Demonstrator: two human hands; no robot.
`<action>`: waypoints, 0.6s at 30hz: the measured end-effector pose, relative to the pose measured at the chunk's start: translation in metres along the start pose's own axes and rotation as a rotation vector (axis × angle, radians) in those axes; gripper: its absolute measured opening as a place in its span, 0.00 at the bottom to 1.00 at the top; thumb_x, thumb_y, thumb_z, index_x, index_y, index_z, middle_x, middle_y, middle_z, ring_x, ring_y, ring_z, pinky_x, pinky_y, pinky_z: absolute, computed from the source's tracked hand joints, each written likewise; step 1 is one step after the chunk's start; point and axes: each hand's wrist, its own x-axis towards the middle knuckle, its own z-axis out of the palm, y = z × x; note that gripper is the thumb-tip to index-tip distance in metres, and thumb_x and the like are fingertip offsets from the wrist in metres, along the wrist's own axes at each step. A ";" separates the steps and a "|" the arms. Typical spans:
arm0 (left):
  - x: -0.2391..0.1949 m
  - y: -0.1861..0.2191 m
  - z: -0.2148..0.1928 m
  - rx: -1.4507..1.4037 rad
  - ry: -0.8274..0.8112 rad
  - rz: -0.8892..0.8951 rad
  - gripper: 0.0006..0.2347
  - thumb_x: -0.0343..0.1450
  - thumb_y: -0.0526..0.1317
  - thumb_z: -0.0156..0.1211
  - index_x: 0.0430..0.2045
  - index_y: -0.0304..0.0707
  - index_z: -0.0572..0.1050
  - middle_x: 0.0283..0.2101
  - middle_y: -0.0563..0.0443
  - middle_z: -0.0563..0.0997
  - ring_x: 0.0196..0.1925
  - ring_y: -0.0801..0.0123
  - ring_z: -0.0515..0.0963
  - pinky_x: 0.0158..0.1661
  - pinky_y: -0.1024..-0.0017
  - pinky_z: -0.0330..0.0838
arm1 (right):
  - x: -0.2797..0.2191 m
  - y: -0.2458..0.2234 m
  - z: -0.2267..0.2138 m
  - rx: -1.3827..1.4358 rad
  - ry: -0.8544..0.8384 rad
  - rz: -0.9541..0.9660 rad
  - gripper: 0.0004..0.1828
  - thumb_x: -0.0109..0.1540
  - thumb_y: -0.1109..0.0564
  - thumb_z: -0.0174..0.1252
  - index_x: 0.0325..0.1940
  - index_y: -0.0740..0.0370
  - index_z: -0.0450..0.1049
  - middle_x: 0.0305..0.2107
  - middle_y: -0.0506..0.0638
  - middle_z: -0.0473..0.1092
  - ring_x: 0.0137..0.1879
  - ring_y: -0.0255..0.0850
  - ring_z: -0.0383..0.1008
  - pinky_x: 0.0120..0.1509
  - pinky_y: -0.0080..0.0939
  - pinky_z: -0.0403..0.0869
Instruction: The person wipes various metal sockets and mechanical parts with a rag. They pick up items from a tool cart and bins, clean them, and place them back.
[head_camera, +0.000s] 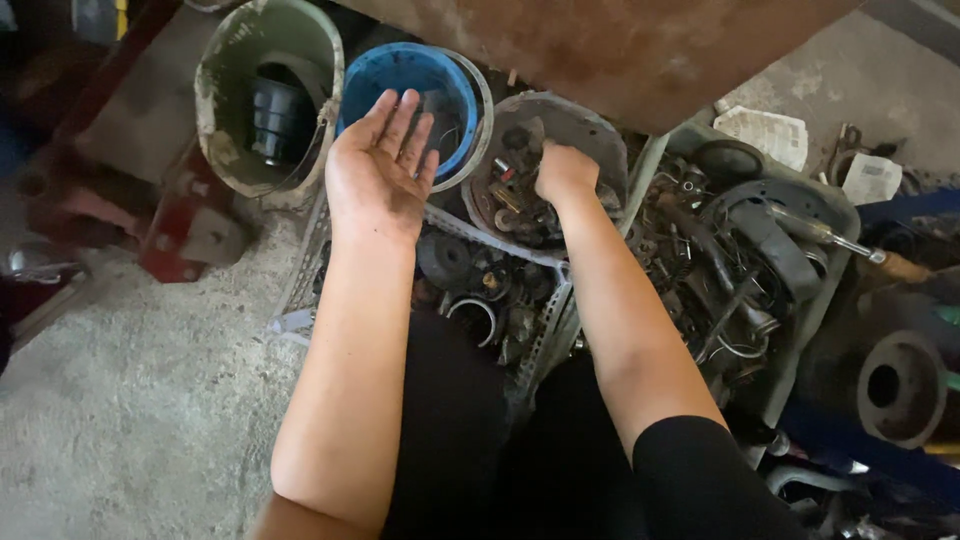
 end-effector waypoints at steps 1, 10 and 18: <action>-0.003 0.002 0.000 -0.001 -0.001 0.006 0.22 0.71 0.44 0.53 0.62 0.41 0.69 0.64 0.53 0.76 0.69 0.60 0.70 0.69 0.54 0.49 | -0.002 0.000 -0.003 0.000 0.003 -0.005 0.24 0.55 0.58 0.61 0.56 0.53 0.74 0.47 0.59 0.76 0.56 0.56 0.76 0.54 0.57 0.75; -0.017 0.009 -0.006 0.020 -0.036 0.053 0.21 0.72 0.43 0.53 0.60 0.40 0.71 0.63 0.52 0.77 0.68 0.60 0.71 0.68 0.54 0.50 | 0.004 0.012 0.011 0.077 0.067 0.061 0.17 0.56 0.58 0.61 0.50 0.52 0.80 0.48 0.58 0.76 0.57 0.56 0.74 0.56 0.57 0.74; -0.024 0.013 -0.002 0.017 -0.045 0.035 0.18 0.71 0.43 0.55 0.56 0.41 0.74 0.61 0.53 0.78 0.67 0.61 0.72 0.66 0.56 0.54 | -0.003 0.013 -0.005 0.032 0.045 0.079 0.16 0.55 0.56 0.66 0.47 0.57 0.81 0.47 0.59 0.76 0.56 0.56 0.75 0.54 0.56 0.75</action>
